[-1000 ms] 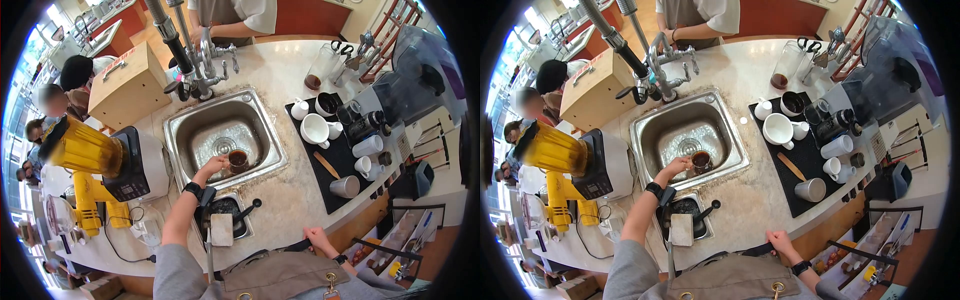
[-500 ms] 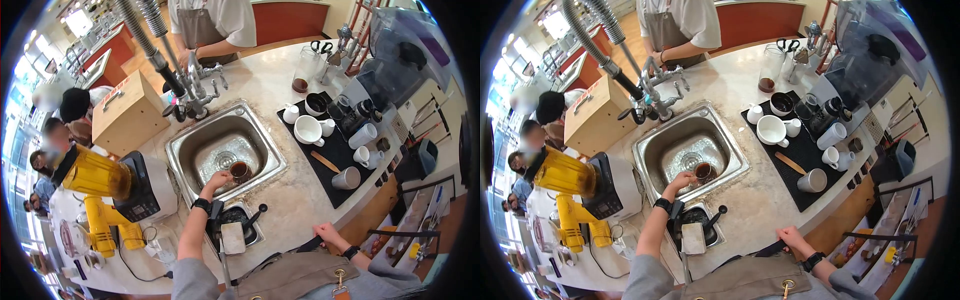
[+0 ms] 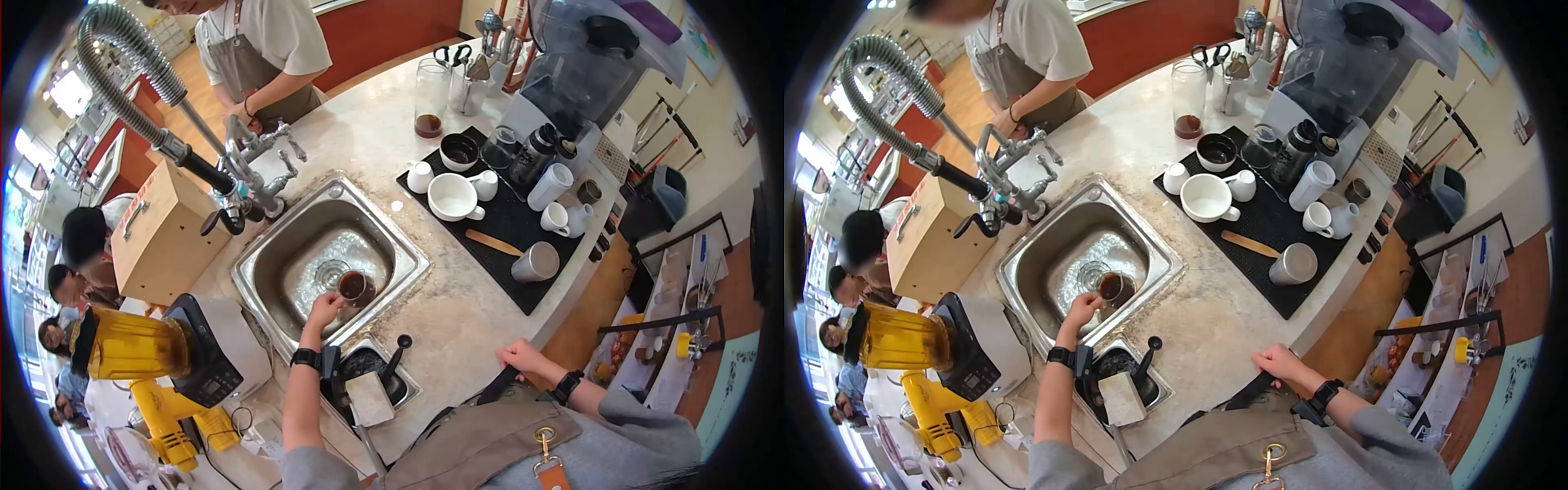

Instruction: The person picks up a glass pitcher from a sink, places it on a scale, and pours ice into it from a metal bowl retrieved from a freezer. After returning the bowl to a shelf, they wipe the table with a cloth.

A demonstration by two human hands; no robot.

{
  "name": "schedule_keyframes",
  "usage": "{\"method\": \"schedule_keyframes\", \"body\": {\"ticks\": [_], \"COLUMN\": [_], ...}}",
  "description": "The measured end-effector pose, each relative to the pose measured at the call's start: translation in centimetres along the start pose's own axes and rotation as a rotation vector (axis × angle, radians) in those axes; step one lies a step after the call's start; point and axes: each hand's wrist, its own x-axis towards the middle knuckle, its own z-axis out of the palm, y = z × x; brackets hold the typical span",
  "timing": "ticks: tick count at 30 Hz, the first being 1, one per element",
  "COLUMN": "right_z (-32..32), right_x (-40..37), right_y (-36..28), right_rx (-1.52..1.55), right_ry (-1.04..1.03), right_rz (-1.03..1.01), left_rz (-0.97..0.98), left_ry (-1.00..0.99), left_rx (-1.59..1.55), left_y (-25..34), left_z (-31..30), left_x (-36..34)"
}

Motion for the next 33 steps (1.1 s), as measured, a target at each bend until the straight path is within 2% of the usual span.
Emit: {"method": "schedule_keyframes", "body": {"ticks": [5, 7, 11, 15, 17, 20, 23, 26, 33], "right_z": [0.2, 0.2, 0.2, 0.2, 0.2, 0.2, 0.1, 0.1, 0.2], "right_x": [0.3, 0.0, -0.1, -0.1, -0.2, -0.2, -0.3, -0.2, 0.1], "right_y": [0.3, 0.0, -0.1, 0.0, 0.0, 0.2, 0.2, 0.3, 0.7], "right_rx": [-0.024, 0.006, -0.003, -0.018, -0.022, -0.01, 0.004, 0.012, 0.004], "right_ry": [0.005, 0.022, 0.03, 0.038, 0.051, 0.046, 0.036, 0.039, 0.036], "right_rz": [0.02, 0.051, 0.036, 0.035, 0.017, 0.019, 0.009, 0.011, 0.026], "left_rz": [-0.012, -0.03, -0.017, -0.094, -0.063, -0.06, -0.051, 0.007, -0.058], "left_ry": [-0.003, -0.062, -0.118, -0.117, -0.146, -0.148, -0.143, -0.01, 0.046], "left_rx": [0.088, -0.023, -0.023, -0.16, -0.232, -0.182, -0.2, -0.099, -0.062], "left_y": [-0.3, -1.3, -0.7, 0.0, 0.2, -0.3, -0.7, -0.5, 0.0], "left_z": [0.0, 0.4, 0.2, 0.6, 0.6, 0.6, 0.7, 0.5, 0.1], "left_x": [0.0, 0.7, 0.4, 0.1, 0.0, 0.3, 0.4, 0.3, 0.1]}}
